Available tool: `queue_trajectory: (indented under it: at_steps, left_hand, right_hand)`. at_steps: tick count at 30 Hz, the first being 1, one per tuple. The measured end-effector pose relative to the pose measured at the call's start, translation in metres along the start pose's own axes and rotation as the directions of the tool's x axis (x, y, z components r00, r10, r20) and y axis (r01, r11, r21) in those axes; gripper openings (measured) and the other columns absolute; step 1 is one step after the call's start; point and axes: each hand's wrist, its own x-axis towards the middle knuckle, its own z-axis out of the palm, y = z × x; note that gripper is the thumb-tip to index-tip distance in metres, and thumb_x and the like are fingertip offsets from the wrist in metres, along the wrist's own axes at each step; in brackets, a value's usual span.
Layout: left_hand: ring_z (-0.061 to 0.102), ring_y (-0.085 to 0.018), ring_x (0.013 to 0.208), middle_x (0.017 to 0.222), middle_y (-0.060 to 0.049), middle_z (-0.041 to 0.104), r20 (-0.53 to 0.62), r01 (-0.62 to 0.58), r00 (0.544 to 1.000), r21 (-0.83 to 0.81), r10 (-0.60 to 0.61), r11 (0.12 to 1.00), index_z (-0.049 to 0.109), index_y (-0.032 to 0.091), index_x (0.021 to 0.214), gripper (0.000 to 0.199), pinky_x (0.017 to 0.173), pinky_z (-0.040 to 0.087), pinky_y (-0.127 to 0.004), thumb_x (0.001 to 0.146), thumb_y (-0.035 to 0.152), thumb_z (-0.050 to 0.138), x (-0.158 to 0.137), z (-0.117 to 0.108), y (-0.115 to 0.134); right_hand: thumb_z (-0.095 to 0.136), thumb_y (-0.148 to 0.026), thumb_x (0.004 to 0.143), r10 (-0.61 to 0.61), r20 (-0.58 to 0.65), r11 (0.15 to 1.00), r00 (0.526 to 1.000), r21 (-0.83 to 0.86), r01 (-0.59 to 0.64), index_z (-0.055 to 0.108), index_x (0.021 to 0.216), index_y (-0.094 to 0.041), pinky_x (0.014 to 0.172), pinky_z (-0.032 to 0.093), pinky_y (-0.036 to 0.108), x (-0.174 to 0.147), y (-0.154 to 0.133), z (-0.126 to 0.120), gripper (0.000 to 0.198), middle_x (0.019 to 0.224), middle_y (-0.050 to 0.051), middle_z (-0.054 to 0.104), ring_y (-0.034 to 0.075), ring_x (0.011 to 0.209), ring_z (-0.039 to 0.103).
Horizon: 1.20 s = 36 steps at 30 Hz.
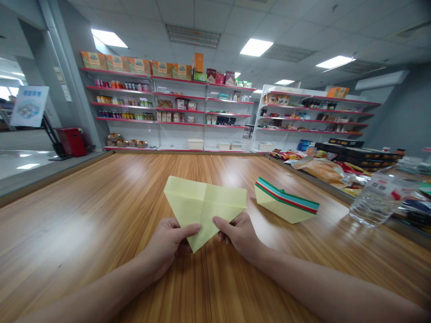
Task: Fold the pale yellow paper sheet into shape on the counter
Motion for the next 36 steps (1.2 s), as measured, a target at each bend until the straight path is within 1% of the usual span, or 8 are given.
queue_trajectory:
  at_steps: [11,16,21,24,27,29,31,36]
  left_hand:
    - [0.064,-0.017,0.064,0.077,-0.013,0.071,0.190,-0.026,0.981,-0.059,0.037,0.998,0.069,0.006,0.091,0.025,0.057,0.051,-0.026,0.077,0.026,0.065,-0.002,-0.002,-0.003]
    - [0.065,-0.022,0.079,0.089,-0.014,0.070,0.128,-0.065,0.988,-0.166,0.087,0.984,0.066,0.008,0.093,0.022,0.074,0.052,-0.036,0.078,0.024,0.064,0.005,-0.003,-0.004]
    - [0.061,-0.028,0.096,0.115,-0.016,0.059,-0.052,-0.246,0.968,0.019,0.246,0.969,0.047,0.017,0.120,0.051,0.077,0.050,-0.040,0.075,0.030,0.066,0.009,-0.008,-0.002]
    - [0.043,-0.030,0.120,0.132,-0.015,0.042,-0.262,-0.350,0.826,0.456,0.499,0.818,0.035,0.023,0.130,0.074,0.090,0.042,-0.045,0.067,0.036,0.072,0.012,-0.014,0.003]
    - [0.036,-0.028,0.124,0.130,-0.010,0.042,-0.083,-0.354,0.735,0.799,0.673,0.486,0.057,0.022,0.109,0.047,0.100,0.031,-0.044,0.067,0.040,0.069,0.013,-0.019,0.005]
    - [0.050,-0.024,0.108,0.114,-0.008,0.054,0.064,-0.381,0.786,0.833,0.616,0.400,0.062,0.020,0.093,0.028,0.093,0.037,-0.039,0.073,0.038,0.063,0.012,-0.020,0.005]
    - [0.057,-0.020,0.087,0.093,-0.005,0.061,0.099,-0.370,0.844,0.819,0.527,0.439,0.059,0.019,0.090,0.021,0.078,0.044,-0.032,0.076,0.036,0.058,0.011,-0.019,0.004]
    - [0.053,-0.015,0.064,0.068,0.001,0.059,0.114,-0.336,0.886,0.826,0.450,0.452,0.057,0.018,0.074,0.020,0.058,0.038,-0.024,0.081,0.035,0.050,0.011,-0.020,0.006]
  right_hand:
    - [0.063,-0.037,0.077,-0.006,0.196,0.922,0.981,0.380,-0.071,0.062,0.076,-0.011,0.036,0.037,0.017,-0.004,-0.013,0.008,0.027,0.060,0.002,0.060,0.007,0.040,0.049]
    - [0.066,-0.035,0.074,0.022,0.236,0.901,0.971,0.417,-0.121,0.063,0.084,-0.011,0.038,0.038,0.017,-0.002,-0.005,0.005,0.026,0.066,0.004,0.062,0.008,0.044,0.050]
    - [0.064,-0.036,0.075,0.064,0.202,0.885,0.977,0.441,-0.149,0.062,0.085,-0.012,0.036,0.036,0.018,-0.001,0.000,0.004,0.026,0.060,0.002,0.060,0.008,0.042,0.048]
    - [0.066,-0.033,0.072,0.008,0.208,0.853,0.978,0.508,-0.115,0.062,0.094,-0.014,0.054,0.046,0.023,0.000,-0.001,0.004,0.029,0.074,0.004,0.064,0.012,0.059,0.057]
    - [0.064,-0.035,0.073,0.036,0.298,0.884,0.954,0.435,-0.169,0.063,0.086,-0.011,0.049,0.045,0.021,0.002,-0.003,0.003,0.028,0.069,0.005,0.063,0.012,0.056,0.057]
    - [0.062,-0.038,0.074,0.107,0.366,0.922,0.924,0.312,-0.231,0.061,0.082,-0.009,0.035,0.037,0.018,0.004,-0.003,0.002,0.030,0.061,0.005,0.061,0.010,0.043,0.053]
    - [0.061,-0.038,0.074,0.160,0.390,0.947,0.907,0.199,-0.253,0.059,0.087,-0.009,0.031,0.033,0.017,0.005,-0.004,0.002,0.032,0.061,0.005,0.062,0.010,0.039,0.052]
    - [0.067,-0.033,0.069,0.103,0.167,0.995,0.981,-0.008,-0.103,0.039,0.122,-0.018,0.048,0.049,0.025,0.000,-0.008,0.003,0.062,0.097,0.009,0.061,0.015,0.063,0.061]
